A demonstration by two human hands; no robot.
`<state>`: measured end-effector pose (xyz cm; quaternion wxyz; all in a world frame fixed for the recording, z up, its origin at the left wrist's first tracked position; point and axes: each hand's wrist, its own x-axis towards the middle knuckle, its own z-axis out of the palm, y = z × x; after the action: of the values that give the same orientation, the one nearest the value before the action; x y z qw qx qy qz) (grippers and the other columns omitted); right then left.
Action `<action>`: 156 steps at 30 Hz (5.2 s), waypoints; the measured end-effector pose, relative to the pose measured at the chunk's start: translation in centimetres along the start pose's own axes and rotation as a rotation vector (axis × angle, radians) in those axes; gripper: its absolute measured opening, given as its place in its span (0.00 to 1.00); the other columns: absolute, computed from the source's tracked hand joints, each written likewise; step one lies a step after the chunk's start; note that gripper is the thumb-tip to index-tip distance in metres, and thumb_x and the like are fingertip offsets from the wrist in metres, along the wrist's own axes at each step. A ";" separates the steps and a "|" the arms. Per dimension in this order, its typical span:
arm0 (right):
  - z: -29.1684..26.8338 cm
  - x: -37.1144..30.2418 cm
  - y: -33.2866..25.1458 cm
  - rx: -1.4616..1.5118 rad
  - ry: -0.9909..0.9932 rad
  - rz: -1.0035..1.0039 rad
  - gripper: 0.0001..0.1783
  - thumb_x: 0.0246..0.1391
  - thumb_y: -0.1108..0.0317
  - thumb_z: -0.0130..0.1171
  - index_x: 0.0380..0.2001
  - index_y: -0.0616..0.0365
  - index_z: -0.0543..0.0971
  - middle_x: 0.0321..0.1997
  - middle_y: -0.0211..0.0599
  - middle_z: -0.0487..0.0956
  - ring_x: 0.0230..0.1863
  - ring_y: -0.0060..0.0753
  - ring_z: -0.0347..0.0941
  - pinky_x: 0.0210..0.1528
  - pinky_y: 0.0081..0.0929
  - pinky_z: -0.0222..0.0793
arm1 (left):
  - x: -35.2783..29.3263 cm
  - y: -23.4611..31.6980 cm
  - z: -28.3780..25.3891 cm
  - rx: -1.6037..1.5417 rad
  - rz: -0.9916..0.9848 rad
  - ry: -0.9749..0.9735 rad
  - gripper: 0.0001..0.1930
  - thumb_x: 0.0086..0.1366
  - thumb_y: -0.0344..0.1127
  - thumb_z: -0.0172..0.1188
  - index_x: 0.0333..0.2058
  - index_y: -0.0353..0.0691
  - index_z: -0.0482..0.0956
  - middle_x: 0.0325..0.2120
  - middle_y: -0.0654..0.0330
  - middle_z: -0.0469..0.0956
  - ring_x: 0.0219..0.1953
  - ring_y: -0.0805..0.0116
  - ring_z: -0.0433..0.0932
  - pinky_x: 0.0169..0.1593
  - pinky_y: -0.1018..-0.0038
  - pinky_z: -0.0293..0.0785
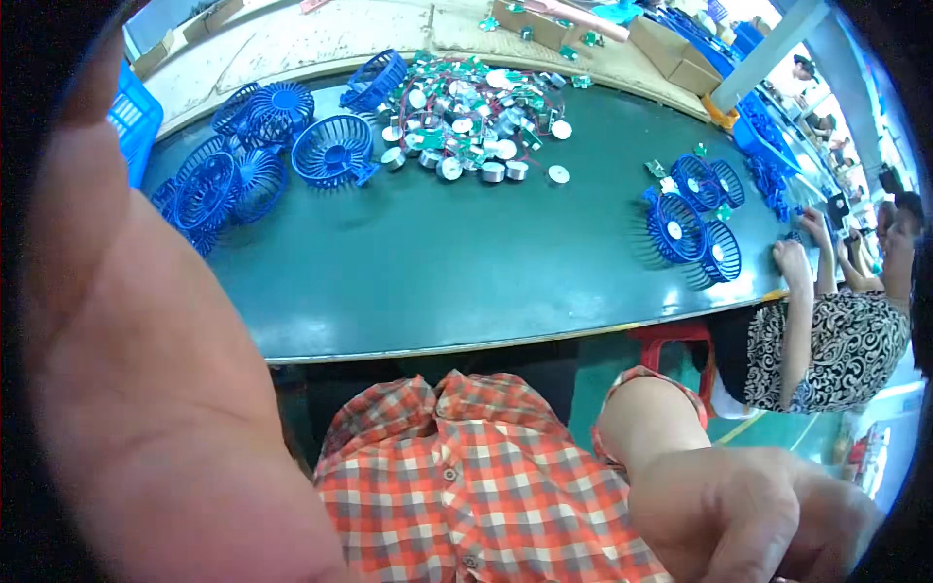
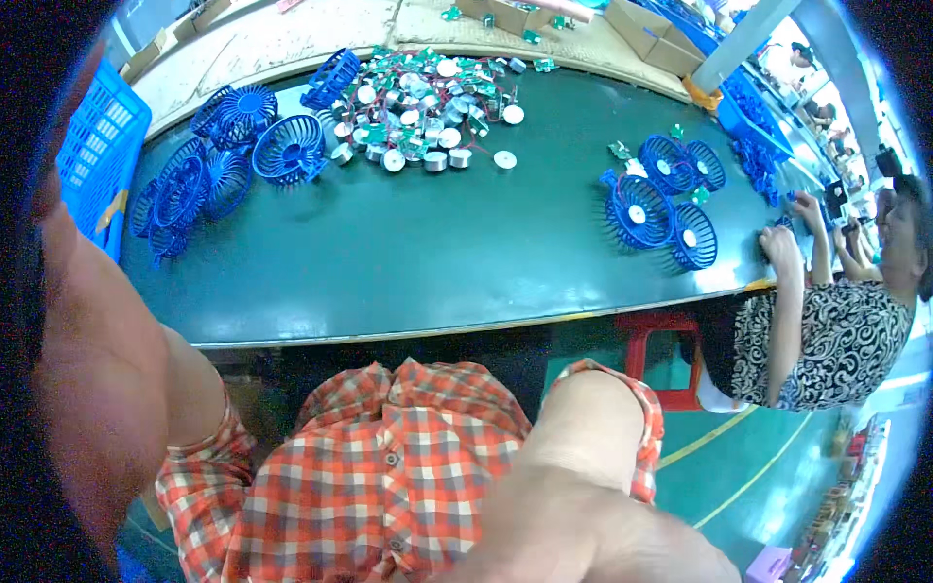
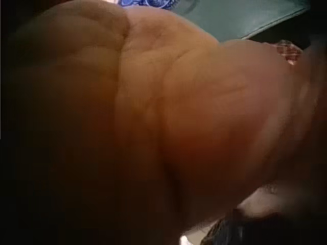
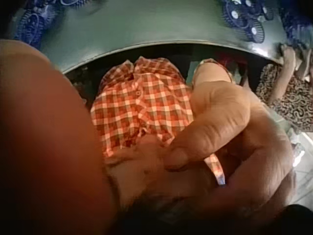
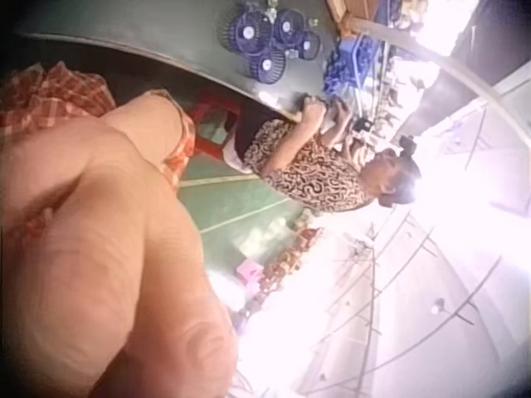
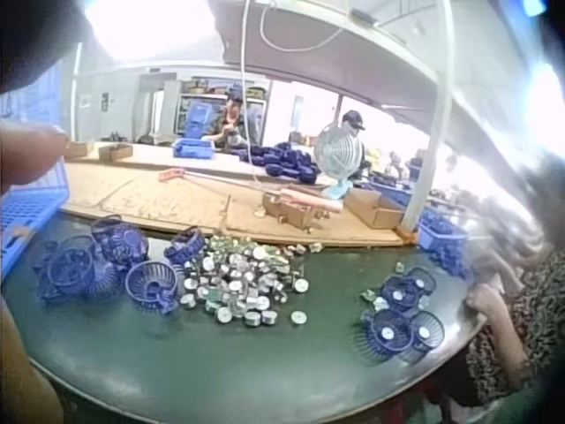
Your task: The person assembles mini fans by picking up fan grilles and motor components and fitting the motors into the grilles by hand.
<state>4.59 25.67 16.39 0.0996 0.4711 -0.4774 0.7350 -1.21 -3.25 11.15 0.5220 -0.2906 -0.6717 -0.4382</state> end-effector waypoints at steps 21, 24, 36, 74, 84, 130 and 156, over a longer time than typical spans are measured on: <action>-1.0 -3.2 -0.6 0.318 0.004 -0.172 0.02 0.58 0.76 0.58 0.34 0.62 0.78 0.40 0.35 0.78 0.37 0.21 0.78 0.35 0.24 0.82 | 1.6 -2.3 -2.1 0.166 0.072 0.081 0.29 0.69 0.51 0.59 0.56 0.30 0.75 0.54 0.31 0.75 0.49 0.43 0.82 0.51 0.59 0.82; -1.0 -0.8 1.6 0.289 0.017 -0.157 0.03 0.58 0.75 0.58 0.34 0.60 0.79 0.41 0.32 0.79 0.38 0.21 0.77 0.36 0.25 0.82 | 1.3 -0.3 2.8 0.171 0.096 0.069 0.28 0.69 0.51 0.59 0.56 0.30 0.75 0.53 0.31 0.75 0.49 0.43 0.82 0.51 0.59 0.82; -3.0 -11.2 4.0 -0.102 0.386 -0.852 0.06 0.63 0.64 0.60 0.36 0.53 0.76 0.36 0.34 0.77 0.38 0.32 0.75 0.39 0.38 0.78 | 1.7 0.8 7.3 0.191 0.180 0.090 0.26 0.69 0.50 0.59 0.54 0.31 0.77 0.53 0.34 0.77 0.50 0.44 0.82 0.52 0.59 0.81; -8.1 -10.3 14.8 -0.986 0.010 0.032 0.10 0.50 0.84 0.62 0.37 0.64 0.80 0.30 0.42 0.81 0.28 0.40 0.77 0.32 0.32 0.71 | 0.2 -21.6 9.6 0.890 -0.333 -0.954 0.19 0.63 0.47 0.62 0.43 0.38 0.83 0.35 0.45 0.84 0.41 0.45 0.83 0.46 0.55 0.76; -8.6 -10.4 14.8 -1.020 0.034 0.043 0.10 0.48 0.83 0.63 0.36 0.62 0.80 0.30 0.42 0.81 0.28 0.41 0.77 0.30 0.32 0.71 | -2.1 -3.4 8.4 0.537 0.102 -0.973 0.06 0.59 0.32 0.63 0.31 0.39 0.77 0.25 0.54 0.74 0.33 0.53 0.77 0.44 0.58 0.74; -23.7 3.8 21.1 -0.801 0.489 0.628 0.08 0.62 0.65 0.61 0.34 0.58 0.82 0.24 0.25 0.72 0.26 0.20 0.69 0.30 0.23 0.66 | -11.3 -1.9 4.2 0.090 -0.292 -0.747 0.15 0.53 0.25 0.69 0.41 0.38 0.80 0.42 0.52 0.80 0.50 0.50 0.79 0.55 0.58 0.75; -22.2 3.4 18.8 -1.186 0.390 0.241 0.12 0.60 0.64 0.60 0.34 0.64 0.84 0.27 0.32 0.80 0.34 0.25 0.75 0.40 0.26 0.71 | -11.2 -1.9 4.0 0.070 -0.280 -0.741 0.12 0.55 0.26 0.67 0.39 0.38 0.82 0.40 0.55 0.80 0.46 0.54 0.79 0.52 0.62 0.76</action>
<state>-21.67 32.43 5.36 0.3452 0.1362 -0.8261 0.4241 -1.41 0.20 -0.42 0.1891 -0.3168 -0.8621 -0.3473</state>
